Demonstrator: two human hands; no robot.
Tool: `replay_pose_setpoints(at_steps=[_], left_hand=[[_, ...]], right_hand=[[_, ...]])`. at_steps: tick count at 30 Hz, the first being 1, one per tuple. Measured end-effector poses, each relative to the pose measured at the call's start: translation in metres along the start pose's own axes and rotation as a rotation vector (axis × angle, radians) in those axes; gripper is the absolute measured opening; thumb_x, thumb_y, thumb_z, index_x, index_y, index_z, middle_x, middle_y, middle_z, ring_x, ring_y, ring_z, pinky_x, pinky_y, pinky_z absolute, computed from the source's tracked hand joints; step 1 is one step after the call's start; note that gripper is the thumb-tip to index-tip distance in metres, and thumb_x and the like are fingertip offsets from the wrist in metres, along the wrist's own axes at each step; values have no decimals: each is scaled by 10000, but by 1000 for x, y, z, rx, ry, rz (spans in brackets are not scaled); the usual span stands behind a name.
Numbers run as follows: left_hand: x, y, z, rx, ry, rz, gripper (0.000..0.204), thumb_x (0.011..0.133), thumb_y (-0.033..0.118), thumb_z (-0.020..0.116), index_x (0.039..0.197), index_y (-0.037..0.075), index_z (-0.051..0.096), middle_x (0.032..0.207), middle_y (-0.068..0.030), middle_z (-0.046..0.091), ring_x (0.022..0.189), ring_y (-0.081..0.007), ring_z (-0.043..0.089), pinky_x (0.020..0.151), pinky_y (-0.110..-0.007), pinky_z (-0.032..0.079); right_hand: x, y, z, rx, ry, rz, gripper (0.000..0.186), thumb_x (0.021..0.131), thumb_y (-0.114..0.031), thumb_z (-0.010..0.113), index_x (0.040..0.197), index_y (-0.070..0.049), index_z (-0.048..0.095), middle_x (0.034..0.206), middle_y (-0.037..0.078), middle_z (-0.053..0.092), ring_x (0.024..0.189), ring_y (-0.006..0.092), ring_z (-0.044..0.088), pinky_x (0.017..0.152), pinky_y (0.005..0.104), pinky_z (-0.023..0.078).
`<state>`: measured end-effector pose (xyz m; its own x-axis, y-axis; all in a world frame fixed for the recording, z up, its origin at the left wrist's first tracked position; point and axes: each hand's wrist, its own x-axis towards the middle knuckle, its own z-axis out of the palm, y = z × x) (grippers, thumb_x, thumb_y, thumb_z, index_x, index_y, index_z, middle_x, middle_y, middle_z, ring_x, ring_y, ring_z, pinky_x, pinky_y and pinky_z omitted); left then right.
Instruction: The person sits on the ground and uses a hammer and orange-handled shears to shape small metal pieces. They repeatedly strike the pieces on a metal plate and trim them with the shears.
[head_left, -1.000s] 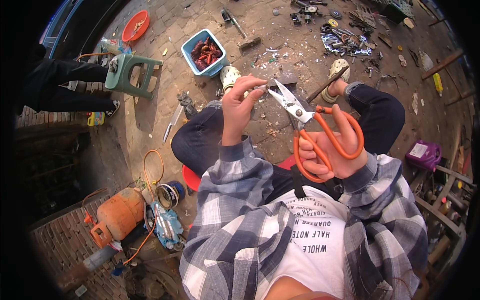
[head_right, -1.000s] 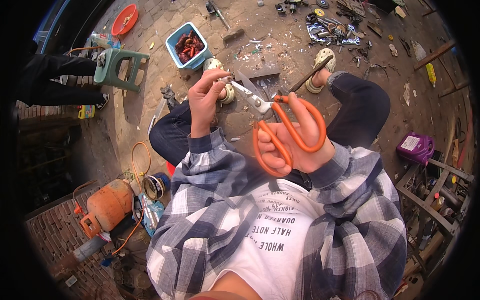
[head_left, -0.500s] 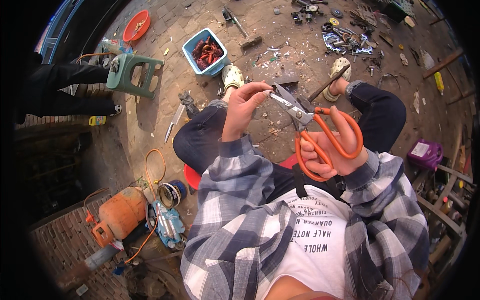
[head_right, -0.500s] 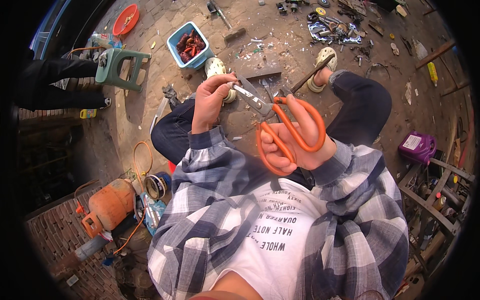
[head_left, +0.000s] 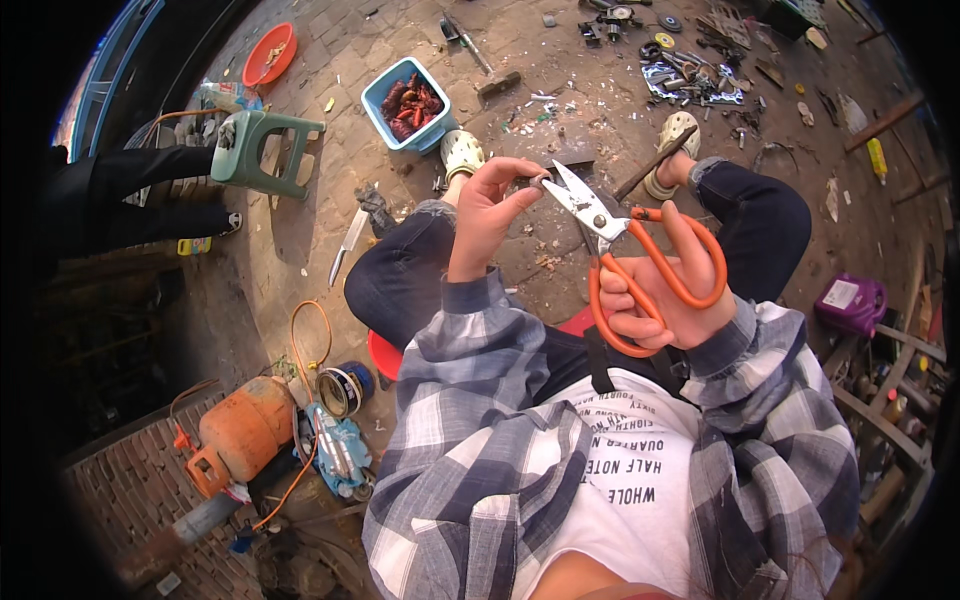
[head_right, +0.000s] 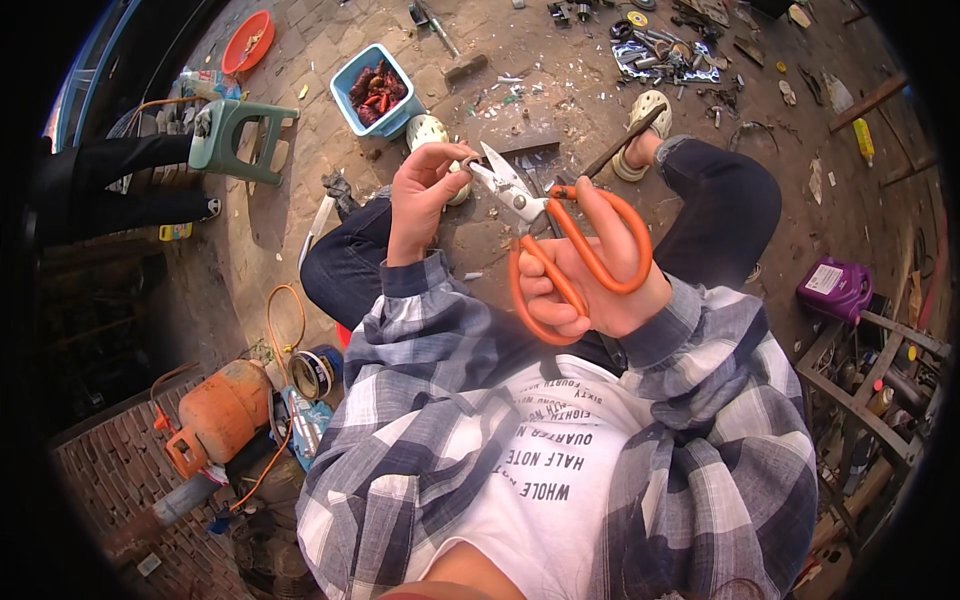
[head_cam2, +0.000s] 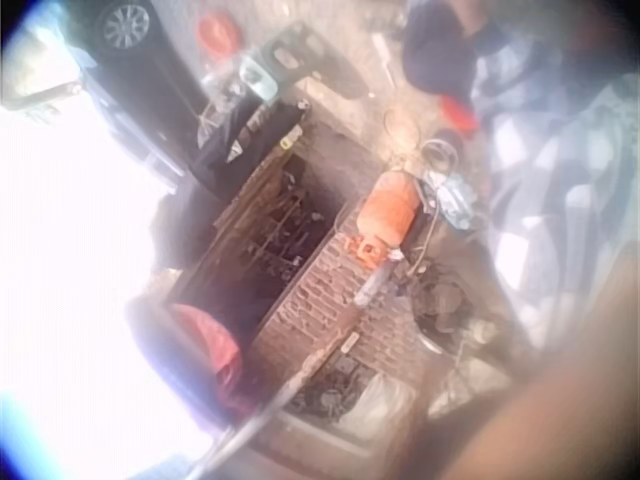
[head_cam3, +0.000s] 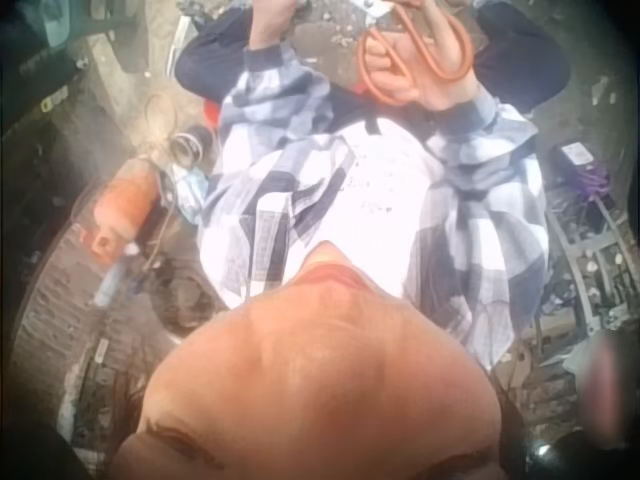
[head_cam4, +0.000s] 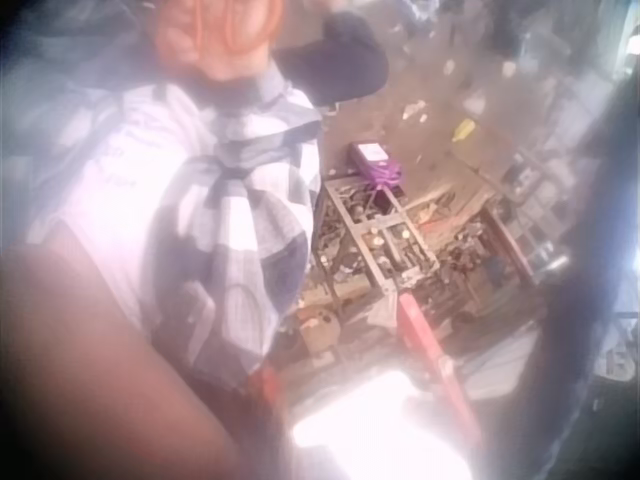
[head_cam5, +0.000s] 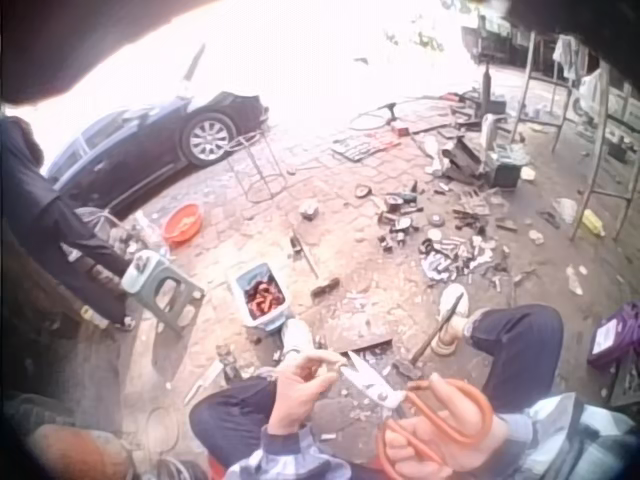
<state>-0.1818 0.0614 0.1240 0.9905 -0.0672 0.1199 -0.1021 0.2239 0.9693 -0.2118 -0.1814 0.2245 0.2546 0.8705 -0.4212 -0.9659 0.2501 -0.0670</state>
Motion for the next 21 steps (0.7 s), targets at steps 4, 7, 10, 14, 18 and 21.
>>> replay_pose_setpoints(at_steps=[4, 7, 10, 14, 18, 21], left_hand=[[7, 15, 5, 734, -15, 233, 271, 708, -6, 719, 960, 65, 654, 992, -60, 648, 990, -230, 602, 978, -382, 415], [12, 19, 12, 914, -50, 400, 282, 629, 13, 735, 895, 85, 676, 1014, -49, 635, 1052, -283, 563, 1010, -435, 383], [9, 27, 22, 969, 73, 447, 309, 577, -55, 706, 855, 80, 701, 1059, -36, 633, 1128, -295, 515, 973, -400, 407], [7, 20, 24, 1017, 120, 481, 310, 569, -54, 709, 842, 92, 706, 1094, -44, 604, 1151, -280, 480, 951, -390, 404], [6, 15, 19, 1023, 155, 467, 298, 574, -30, 724, 846, 88, 696, 1114, -66, 568, 1143, -297, 464, 963, -409, 381], [5, 13, 18, 997, 174, 448, 290, 578, -16, 738, 847, 82, 686, 1130, -70, 554, 1154, -305, 450, 976, -416, 363]], right_hand=[[2, 2, 0, -26, 54, -19, 872, 775, -858, 267, 899, -12, 440, 781, 63, 431, 467, 136, 392, 338, 228, 256], [3, 0, -6, -43, -8, -2, 827, 795, -840, 273, 876, -38, 457, 776, 54, 421, 544, 166, 415, 430, 260, 284], [6, 2, -2, 57, 16, -11, 861, 778, -853, 288, 899, -15, 441, 781, 53, 429, 478, 128, 390, 361, 220, 266], [11, 6, 1, 42, 35, -42, 847, 785, -843, 302, 895, -15, 438, 783, 50, 426, 486, 128, 384, 367, 218, 264], [9, 9, 7, 37, 3, -45, 845, 785, -843, 298, 890, -16, 435, 787, 57, 421, 493, 128, 384, 365, 218, 265], [11, 7, 9, 101, 5, -26, 855, 781, -852, 275, 888, -18, 434, 788, 62, 416, 499, 130, 397, 362, 218, 269]])
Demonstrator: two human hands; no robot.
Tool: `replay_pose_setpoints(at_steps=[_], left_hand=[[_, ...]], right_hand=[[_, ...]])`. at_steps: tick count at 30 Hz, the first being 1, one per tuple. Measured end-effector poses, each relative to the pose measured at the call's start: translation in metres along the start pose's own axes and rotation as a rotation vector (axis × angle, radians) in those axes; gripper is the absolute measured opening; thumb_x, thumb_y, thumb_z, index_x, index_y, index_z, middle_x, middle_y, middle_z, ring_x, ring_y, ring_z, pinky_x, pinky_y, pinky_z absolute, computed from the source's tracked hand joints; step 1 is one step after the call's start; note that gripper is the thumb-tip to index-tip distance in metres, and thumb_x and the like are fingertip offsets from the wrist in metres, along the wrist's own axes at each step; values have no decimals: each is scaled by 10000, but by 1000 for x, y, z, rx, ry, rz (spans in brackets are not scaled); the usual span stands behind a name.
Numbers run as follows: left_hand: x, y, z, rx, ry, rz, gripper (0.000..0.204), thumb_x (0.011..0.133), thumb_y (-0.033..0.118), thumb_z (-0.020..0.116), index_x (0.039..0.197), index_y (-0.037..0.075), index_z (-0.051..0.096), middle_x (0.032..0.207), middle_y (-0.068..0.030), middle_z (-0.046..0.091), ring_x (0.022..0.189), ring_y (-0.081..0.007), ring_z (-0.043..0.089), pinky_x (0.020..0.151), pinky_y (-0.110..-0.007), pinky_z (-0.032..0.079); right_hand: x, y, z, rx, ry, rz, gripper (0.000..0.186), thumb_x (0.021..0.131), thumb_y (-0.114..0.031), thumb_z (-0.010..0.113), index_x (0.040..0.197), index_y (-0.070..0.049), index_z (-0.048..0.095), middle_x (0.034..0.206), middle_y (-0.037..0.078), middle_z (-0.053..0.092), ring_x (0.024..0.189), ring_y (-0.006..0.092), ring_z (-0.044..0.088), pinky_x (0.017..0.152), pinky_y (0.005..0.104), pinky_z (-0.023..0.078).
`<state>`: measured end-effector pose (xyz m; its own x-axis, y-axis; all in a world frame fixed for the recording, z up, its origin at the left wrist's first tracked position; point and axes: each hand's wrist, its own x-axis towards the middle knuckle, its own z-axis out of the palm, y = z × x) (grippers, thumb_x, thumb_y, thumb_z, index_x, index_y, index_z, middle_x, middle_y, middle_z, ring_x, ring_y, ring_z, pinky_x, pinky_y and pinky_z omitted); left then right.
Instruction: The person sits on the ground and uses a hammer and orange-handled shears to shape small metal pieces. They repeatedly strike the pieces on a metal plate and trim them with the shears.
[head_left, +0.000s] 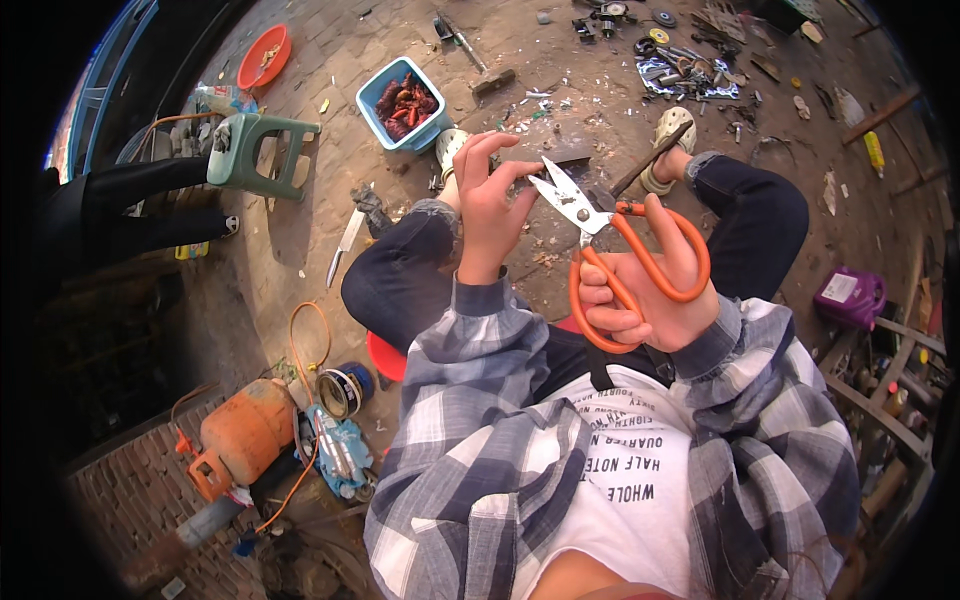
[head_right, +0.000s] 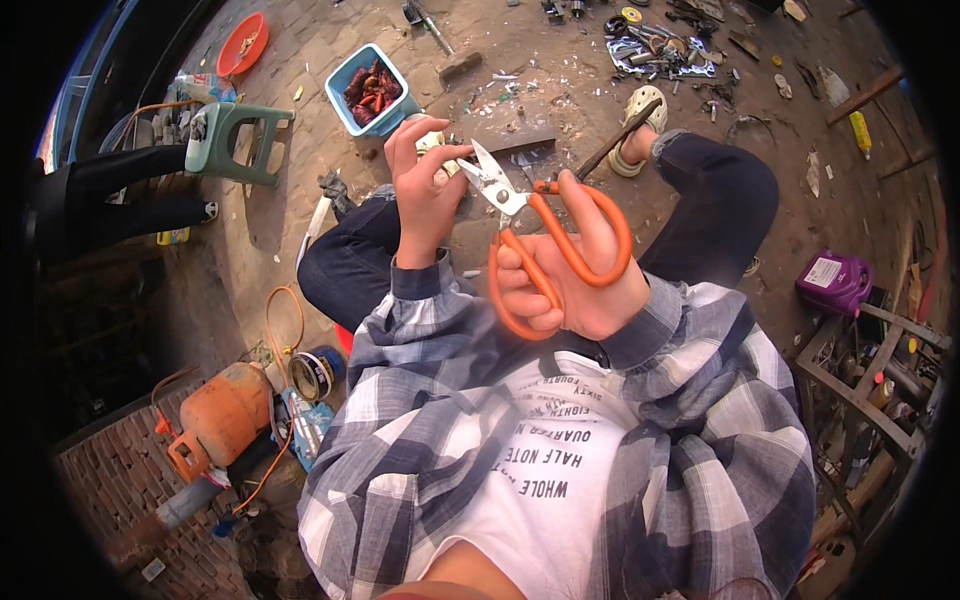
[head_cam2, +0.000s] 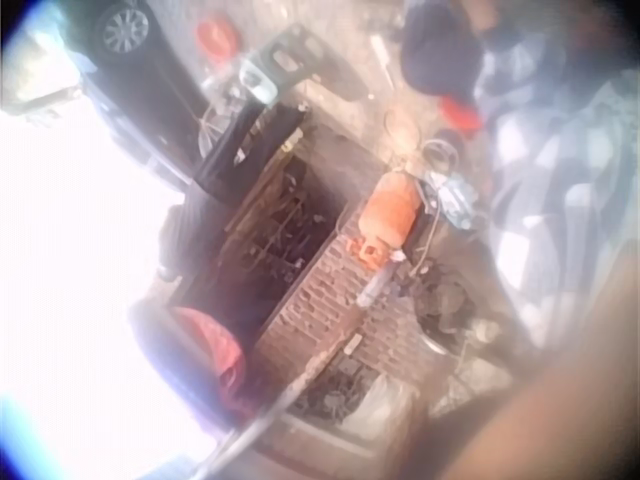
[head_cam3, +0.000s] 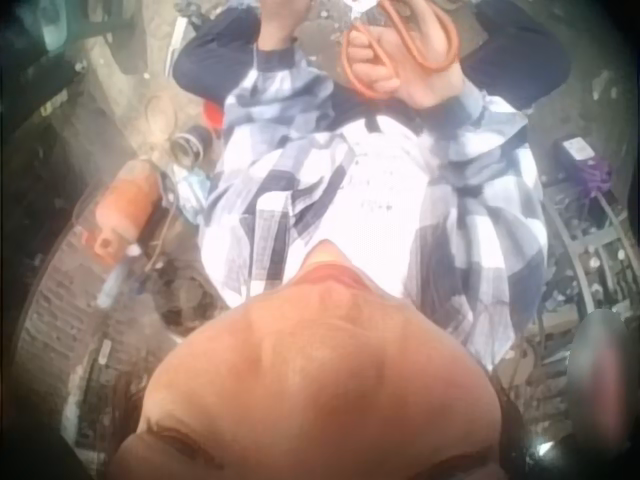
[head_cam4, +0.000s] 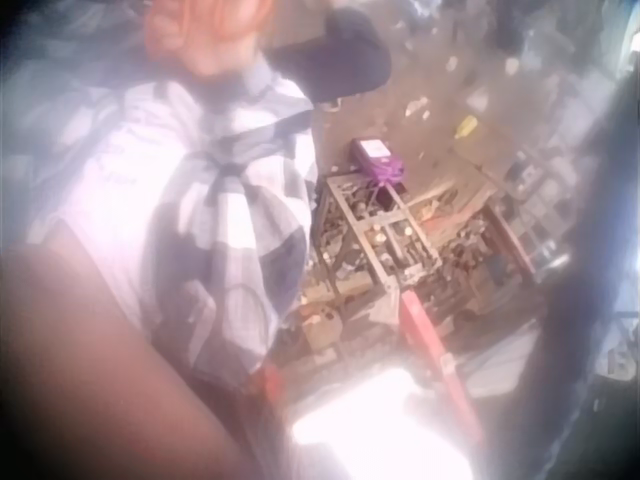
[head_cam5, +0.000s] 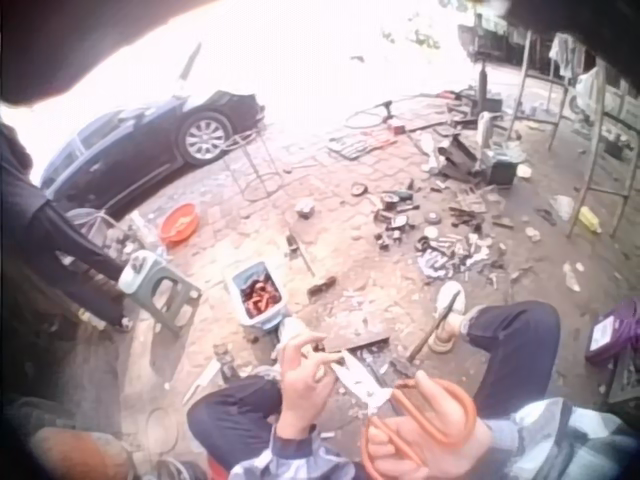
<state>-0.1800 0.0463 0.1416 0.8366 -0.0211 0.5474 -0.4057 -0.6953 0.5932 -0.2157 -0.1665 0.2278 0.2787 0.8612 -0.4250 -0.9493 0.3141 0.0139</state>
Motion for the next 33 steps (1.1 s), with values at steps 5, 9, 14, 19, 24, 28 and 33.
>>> replay_pose_setpoints(at_steps=[5, 9, 14, 19, 24, 28, 33], left_hand=[[-3, -8, -1, -56, 52, -89, 283, 582, -2, 754, 839, 76, 664, 1142, -69, 548, 1160, -306, 439, 983, -412, 347], [-4, -7, -1, -43, 69, -58, 284, 583, 0, 758, 833, 71, 645, 1144, -69, 546, 1155, -308, 439, 980, -412, 349], [-2, -4, -3, 31, 62, 16, 278, 588, -8, 756, 826, 69, 635, 1133, -71, 547, 1149, -313, 446, 960, -414, 370], [-2, -1, -4, 66, 53, 45, 274, 590, -8, 751, 825, 71, 636, 1116, -70, 553, 1134, -312, 460, 952, -418, 385], [-1, 1, -5, 83, 53, 59, 265, 587, -5, 748, 817, 68, 638, 1093, -63, 563, 1121, -304, 475, 955, -428, 393], [0, 3, -6, 100, 36, 72, 254, 579, -14, 738, 800, 67, 644, 1078, -60, 568, 1119, -297, 484, 956, -436, 396], [0, 5, -4, 75, 11, 101, 264, 566, -39, 716, 799, 68, 654, 1075, -54, 570, 1125, -287, 476, 945, -406, 400]], right_hand=[[-2, 4, 2, -51, -34, -18, 866, 776, -858, 270, 890, -15, 432, 786, 59, 410, 495, 129, 397, 357, 215, 268], [-1, 4, 1, -19, 19, -14, 859, 778, -852, 294, 889, -11, 432, 773, 48, 408, 484, 126, 383, 358, 212, 264], [-1, 4, 2, 0, 13, -9, 855, 784, -845, 301, 890, -7, 436, 757, 41, 411, 483, 123, 379, 361, 212, 260], [-1, 4, 6, -9, 79, -23, 851, 788, -840, 307, 894, -7, 440, 750, 40, 411, 491, 123, 380, 365, 211, 260], [2, 4, -1, 1, 26, -12, 852, 786, -838, 320, 903, -4, 442, 766, 41, 417, 506, 127, 383, 373, 212, 258], [4, 6, -3, -33, 31, -18, 855, 783, -839, 329, 917, -2, 441, 789, 44, 417, 516, 127, 378, 385, 208, 255], [7, 0, -5, 28, -34, 23, 834, 783, -845, 312, 899, -34, 468, 789, 17, 420, 595, 136, 398, 475, 222, 281]])
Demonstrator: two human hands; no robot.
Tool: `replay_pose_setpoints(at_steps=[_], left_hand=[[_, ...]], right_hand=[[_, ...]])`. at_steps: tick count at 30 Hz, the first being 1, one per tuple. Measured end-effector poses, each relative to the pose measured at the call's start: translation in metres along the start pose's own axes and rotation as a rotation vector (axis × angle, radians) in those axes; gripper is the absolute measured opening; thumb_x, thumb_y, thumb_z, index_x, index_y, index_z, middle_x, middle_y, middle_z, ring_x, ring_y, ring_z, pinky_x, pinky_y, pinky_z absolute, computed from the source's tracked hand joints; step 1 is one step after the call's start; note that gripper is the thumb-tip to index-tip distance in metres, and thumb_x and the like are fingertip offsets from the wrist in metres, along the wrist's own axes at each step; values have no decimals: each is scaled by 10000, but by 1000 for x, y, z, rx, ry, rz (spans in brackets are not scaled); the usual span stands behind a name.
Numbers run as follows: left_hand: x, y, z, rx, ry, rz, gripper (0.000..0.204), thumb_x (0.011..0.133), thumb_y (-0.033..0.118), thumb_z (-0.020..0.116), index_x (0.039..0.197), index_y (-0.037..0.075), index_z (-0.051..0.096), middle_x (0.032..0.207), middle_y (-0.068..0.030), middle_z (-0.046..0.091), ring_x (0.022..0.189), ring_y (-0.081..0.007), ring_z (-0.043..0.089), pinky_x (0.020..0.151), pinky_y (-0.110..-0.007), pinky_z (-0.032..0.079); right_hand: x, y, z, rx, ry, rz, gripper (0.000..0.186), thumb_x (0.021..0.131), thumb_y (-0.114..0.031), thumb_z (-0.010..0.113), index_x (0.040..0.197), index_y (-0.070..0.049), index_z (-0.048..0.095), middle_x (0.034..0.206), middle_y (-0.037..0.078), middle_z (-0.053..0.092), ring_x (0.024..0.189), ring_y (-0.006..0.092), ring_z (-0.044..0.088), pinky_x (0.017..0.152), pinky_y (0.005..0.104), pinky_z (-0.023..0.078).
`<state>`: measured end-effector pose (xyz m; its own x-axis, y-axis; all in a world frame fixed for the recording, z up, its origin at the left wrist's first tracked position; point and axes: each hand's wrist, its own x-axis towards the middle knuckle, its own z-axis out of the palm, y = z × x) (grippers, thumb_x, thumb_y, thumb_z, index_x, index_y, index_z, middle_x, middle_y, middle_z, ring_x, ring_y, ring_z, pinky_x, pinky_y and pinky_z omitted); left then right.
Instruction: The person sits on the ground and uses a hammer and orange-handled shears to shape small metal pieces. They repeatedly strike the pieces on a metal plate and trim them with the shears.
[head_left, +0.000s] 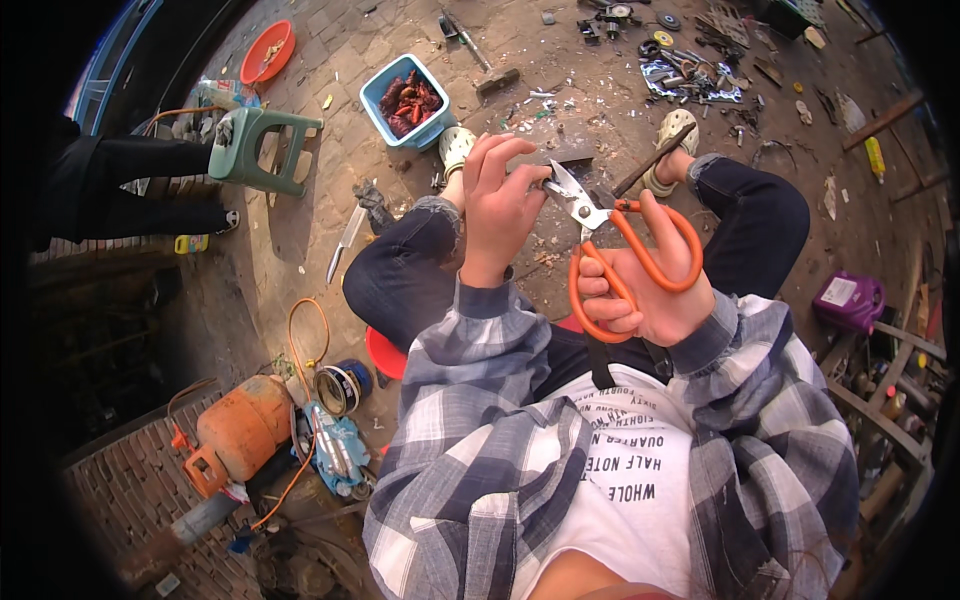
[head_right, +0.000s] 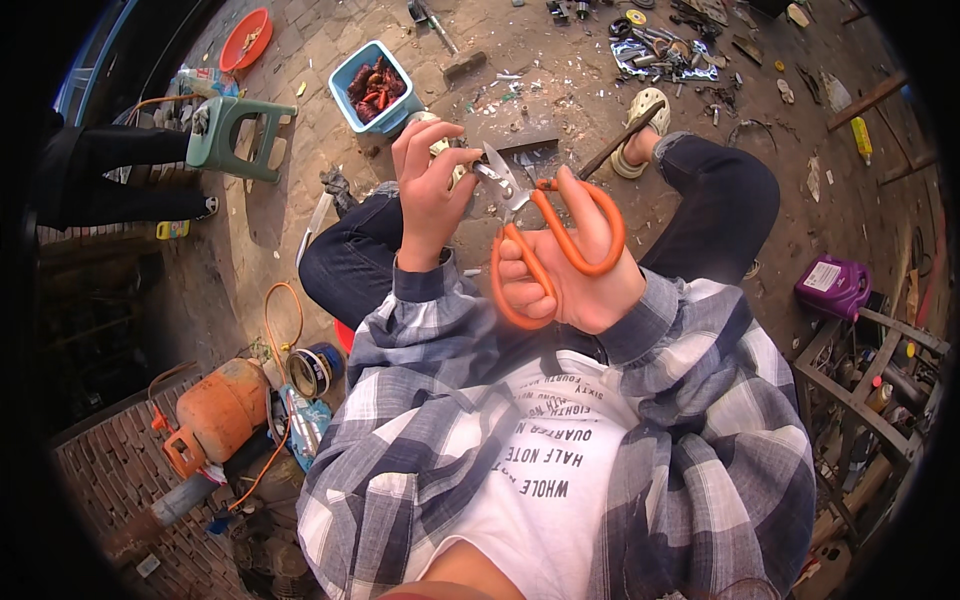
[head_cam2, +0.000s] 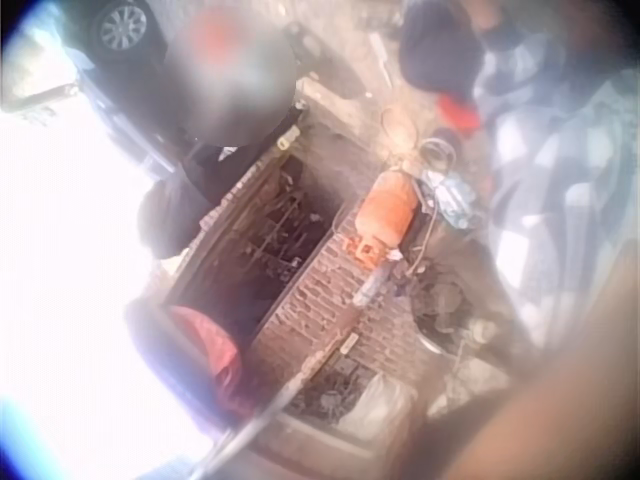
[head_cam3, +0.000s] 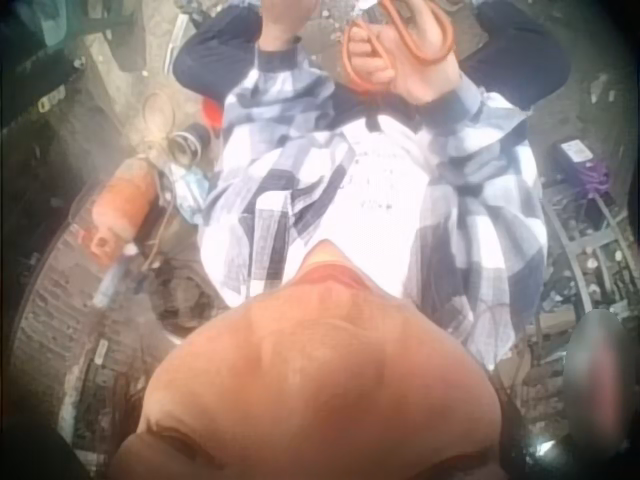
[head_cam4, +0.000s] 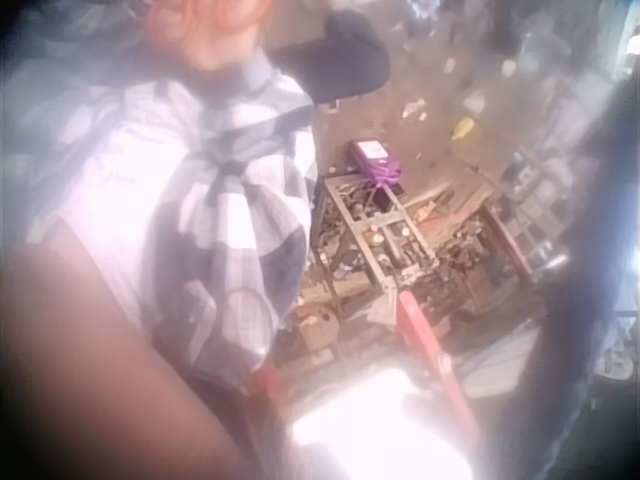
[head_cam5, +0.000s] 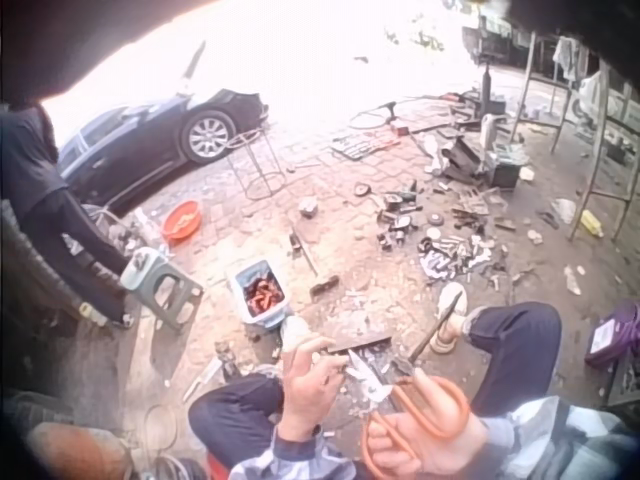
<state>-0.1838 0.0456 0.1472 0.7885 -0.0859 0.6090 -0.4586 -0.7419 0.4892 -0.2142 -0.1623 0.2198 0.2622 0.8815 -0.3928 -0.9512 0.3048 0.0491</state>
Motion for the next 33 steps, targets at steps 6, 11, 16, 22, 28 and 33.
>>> replay_pose_setpoints(at_steps=[6, 11, 16, 22, 28, 33], left_hand=[[-2, -8, 1, -16, 15, -77, 271, 569, -34, 727, 809, 62, 643, 1091, -60, 563, 1126, -298, 470, 946, -409, 396], [-3, -8, -1, -11, 3, -72, 267, 577, -21, 740, 809, 56, 631, 1093, -64, 559, 1127, -305, 472, 947, -421, 397], [-5, -5, 1, 2, -4, -66, 250, 586, -21, 725, 803, 57, 627, 1094, -62, 560, 1135, -305, 471, 951, -435, 397], [-10, -2, 7, 28, 41, -19, 239, 590, -35, 688, 802, 58, 627, 1079, -61, 566, 1133, -302, 472, 962, -443, 390], [-11, -2, 13, -132, 44, -141, 258, 578, -38, 695, 810, 68, 657, 1086, -56, 572, 1130, -291, 470, 961, -402, 378], [-10, -8, 10, -203, -36, -202, 291, 568, -36, 704, 832, 86, 702, 1090, -48, 578, 1142, -281, 456, 964, -387, 368]], right_hand=[[-4, 4, 4, -7, 1, 0, 821, 789, -837, 319, 898, -37, 463, 795, 17, 417, 591, 128, 391, 472, 219, 276], [-2, 6, 9, 24, 68, -24, 866, 787, -832, 338, 973, 8, 435, 832, 53, 421, 526, 117, 362, 388, 200, 259], [0, 3, 3, 59, -27, -15, 850, 792, -837, 311, 938, -14, 466, 815, 25, 412, 602, 125, 387, 476, 213, 293], [8, 9, 1, 166, -42, -21, 871, 787, -842, 313, 953, 0, 465, 829, 29, 415, 627, 124, 399, 484, 202, 306], [9, 10, 5, 7, 40, -63, 859, 780, -846, 313, 912, -14, 478, 809, 32, 425, 598, 133, 399, 482, 220, 310], [4, 11, 5, -74, 95, -72, 866, 771, -858, 303, 913, -14, 433, 820, 45, 391, 537, 118, 373, 382, 202, 266]])
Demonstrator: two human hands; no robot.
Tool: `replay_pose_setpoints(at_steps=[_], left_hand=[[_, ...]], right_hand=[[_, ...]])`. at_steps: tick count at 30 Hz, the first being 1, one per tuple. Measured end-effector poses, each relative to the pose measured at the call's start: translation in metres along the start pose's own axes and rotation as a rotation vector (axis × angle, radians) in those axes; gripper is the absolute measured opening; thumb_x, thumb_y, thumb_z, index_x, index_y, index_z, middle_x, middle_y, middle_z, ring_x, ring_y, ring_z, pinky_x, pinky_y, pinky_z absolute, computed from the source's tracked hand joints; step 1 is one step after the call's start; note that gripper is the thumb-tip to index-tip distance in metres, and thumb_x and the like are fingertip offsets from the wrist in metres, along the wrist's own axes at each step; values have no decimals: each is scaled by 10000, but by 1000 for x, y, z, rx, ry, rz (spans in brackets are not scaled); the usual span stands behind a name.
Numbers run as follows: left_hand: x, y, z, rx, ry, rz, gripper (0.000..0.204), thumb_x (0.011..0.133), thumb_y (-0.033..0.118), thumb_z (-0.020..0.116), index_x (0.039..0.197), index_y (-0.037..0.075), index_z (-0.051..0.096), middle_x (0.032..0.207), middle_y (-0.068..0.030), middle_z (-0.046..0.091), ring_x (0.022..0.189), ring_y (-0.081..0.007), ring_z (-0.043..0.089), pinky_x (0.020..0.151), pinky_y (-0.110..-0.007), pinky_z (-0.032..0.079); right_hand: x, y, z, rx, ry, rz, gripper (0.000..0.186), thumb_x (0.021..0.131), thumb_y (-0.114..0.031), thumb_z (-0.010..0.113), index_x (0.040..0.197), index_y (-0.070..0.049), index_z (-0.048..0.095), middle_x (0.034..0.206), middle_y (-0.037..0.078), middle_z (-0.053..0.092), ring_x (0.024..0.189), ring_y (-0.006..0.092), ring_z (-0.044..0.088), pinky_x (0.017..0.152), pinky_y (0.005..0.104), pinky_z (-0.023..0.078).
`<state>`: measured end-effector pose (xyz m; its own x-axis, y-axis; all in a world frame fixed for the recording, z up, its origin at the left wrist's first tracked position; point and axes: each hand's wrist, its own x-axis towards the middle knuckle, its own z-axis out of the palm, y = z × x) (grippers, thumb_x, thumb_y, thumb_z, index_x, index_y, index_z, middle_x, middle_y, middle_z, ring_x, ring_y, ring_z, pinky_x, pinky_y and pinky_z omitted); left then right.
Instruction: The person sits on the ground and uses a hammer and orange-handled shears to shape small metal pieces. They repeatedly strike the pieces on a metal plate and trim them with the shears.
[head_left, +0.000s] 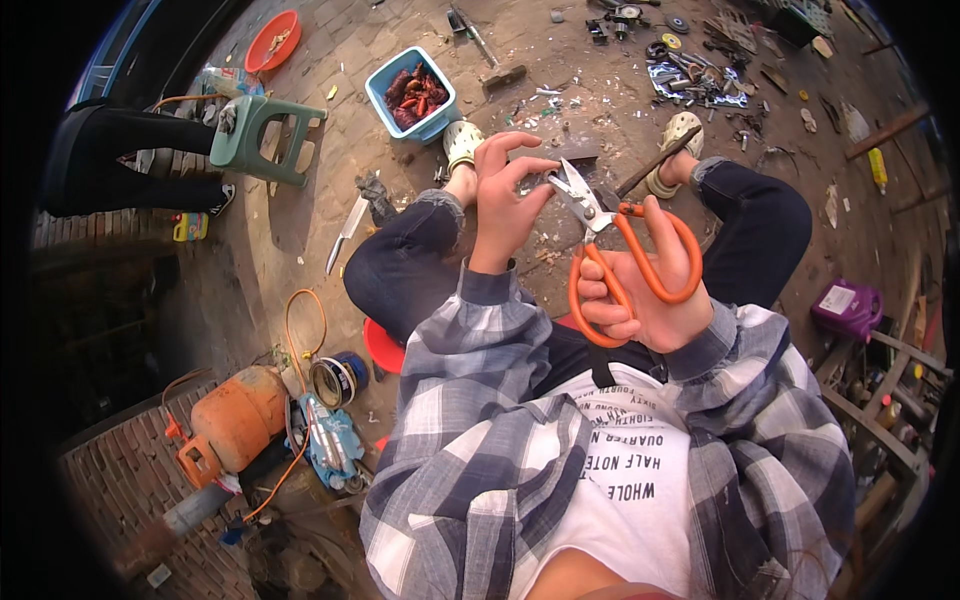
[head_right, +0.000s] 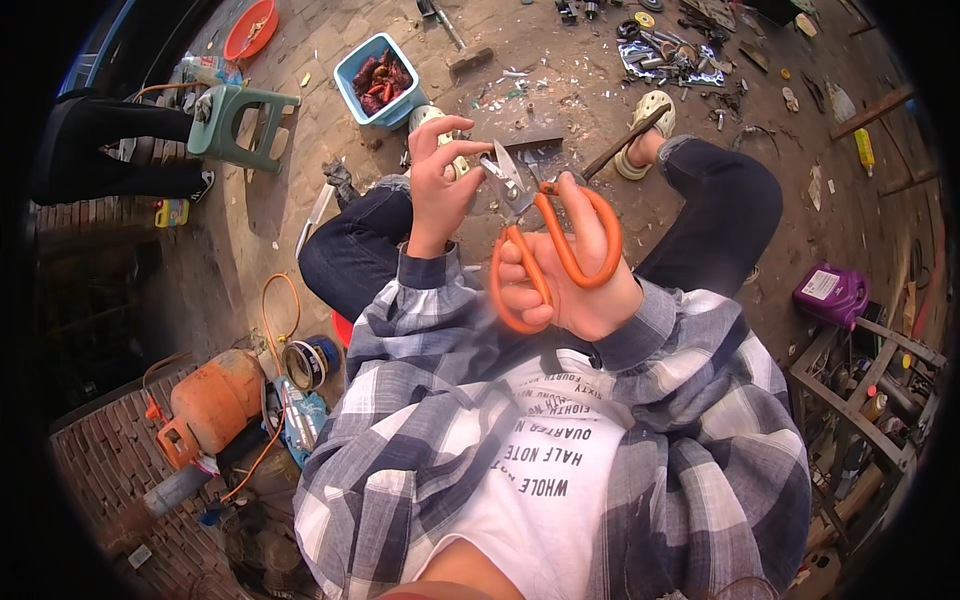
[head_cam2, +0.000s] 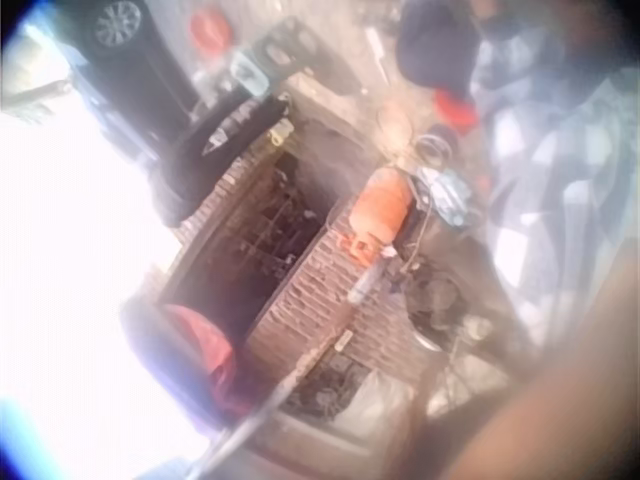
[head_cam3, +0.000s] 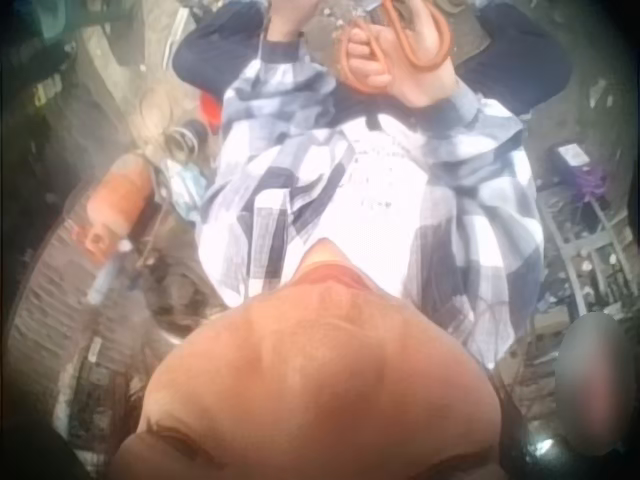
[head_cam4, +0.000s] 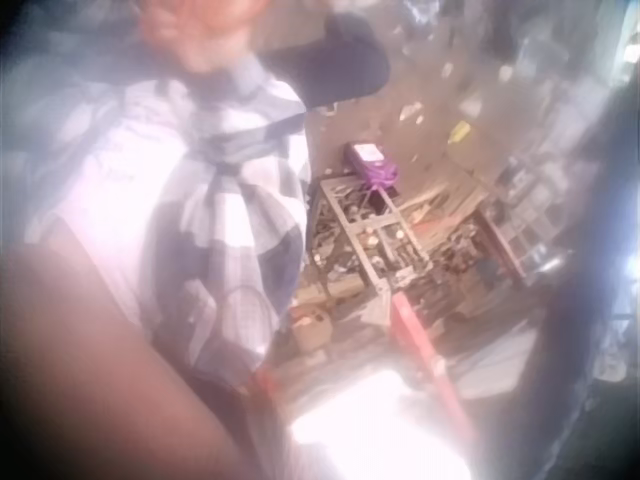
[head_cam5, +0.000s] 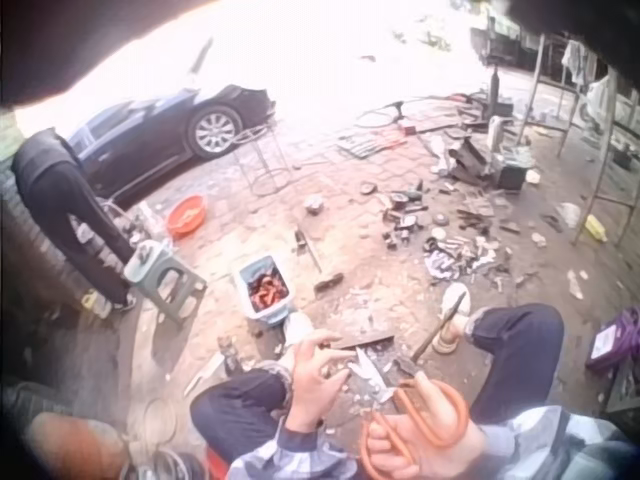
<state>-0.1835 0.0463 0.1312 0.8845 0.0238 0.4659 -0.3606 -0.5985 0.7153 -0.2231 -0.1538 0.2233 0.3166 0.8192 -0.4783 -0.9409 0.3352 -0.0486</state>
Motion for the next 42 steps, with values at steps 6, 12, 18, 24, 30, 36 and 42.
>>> replay_pose_setpoints(at_steps=[6, 12, 18, 24, 30, 36, 42], left_hand=[[-2, 1, -2, -37, -46, 10, 313, 566, -29, 709, 851, 101, 718, 1098, -48, 578, 1139, -275, 457, 974, -387, 362], [-3, -1, -1, -82, -46, -46, 315, 569, -22, 713, 858, 102, 723, 1100, -49, 576, 1137, -276, 458, 976, -387, 359], [-4, -6, 1, -62, -37, -87, 306, 622, -5, 712, 907, 103, 739, 1107, -46, 581, 1121, -243, 475, 967, -357, 372], [-12, -20, 6, -348, -6, -305, 267, 734, -2, 705, 992, 63, 726, 1076, -52, 598, 1029, -181, 529, 905, -291, 405], [-11, -17, 6, -345, -58, -271, 325, 726, -44, 663, 1034, 47, 712, 1040, -64, 613, 984, -169, 549, 875, -273, 415], [-10, -15, 5, -344, -66, -258, 361, 716, -75, 623, 1047, 43, 705, 1044, -72, 618, 1000, -176, 548, 885, -279, 415], [-8, -15, 4, -288, -76, -189, 370, 698, -77, 614, 1038, 40, 702, 1028, -64, 625, 1003, -191, 544, 896, -293, 417]], right_hand=[[2, -6, -1, 37, 9, 31, 851, 787, -840, 315, 918, -8, 437, 817, 45, 404, 534, 115, 375, 382, 200, 263], [-3, -2, -2, 46, -44, 24, 849, 797, -825, 328, 935, 4, 445, 825, 43, 406, 547, 116, 377, 387, 192, 262], [-1, -2, 2, 61, 17, 7, 849, 792, -833, 324, 937, -4, 435, 829, 47, 401, 558, 121, 383, 388, 194, 270], [-6, -5, 1, 46, -24, 4, 830, 789, -837, 310, 899, -33, 481, 807, 27, 425, 585, 132, 392, 477, 233, 279], [-7, -6, 6, 35, -80, 30, 822, 795, -833, 312, 898, -34, 478, 800, 24, 425, 581, 131, 392, 475, 228, 278], [-1, -5, 1, 29, -81, 30, 813, 801, -825, 319, 895, -33, 474, 783, 21, 426, 581, 123, 393, 474, 226, 282], [3, -3, 2, 28, -49, 36, 797, 805, -817, 337, 884, -35, 471, 779, 19, 427, 585, 128, 397, 495, 224, 306]])
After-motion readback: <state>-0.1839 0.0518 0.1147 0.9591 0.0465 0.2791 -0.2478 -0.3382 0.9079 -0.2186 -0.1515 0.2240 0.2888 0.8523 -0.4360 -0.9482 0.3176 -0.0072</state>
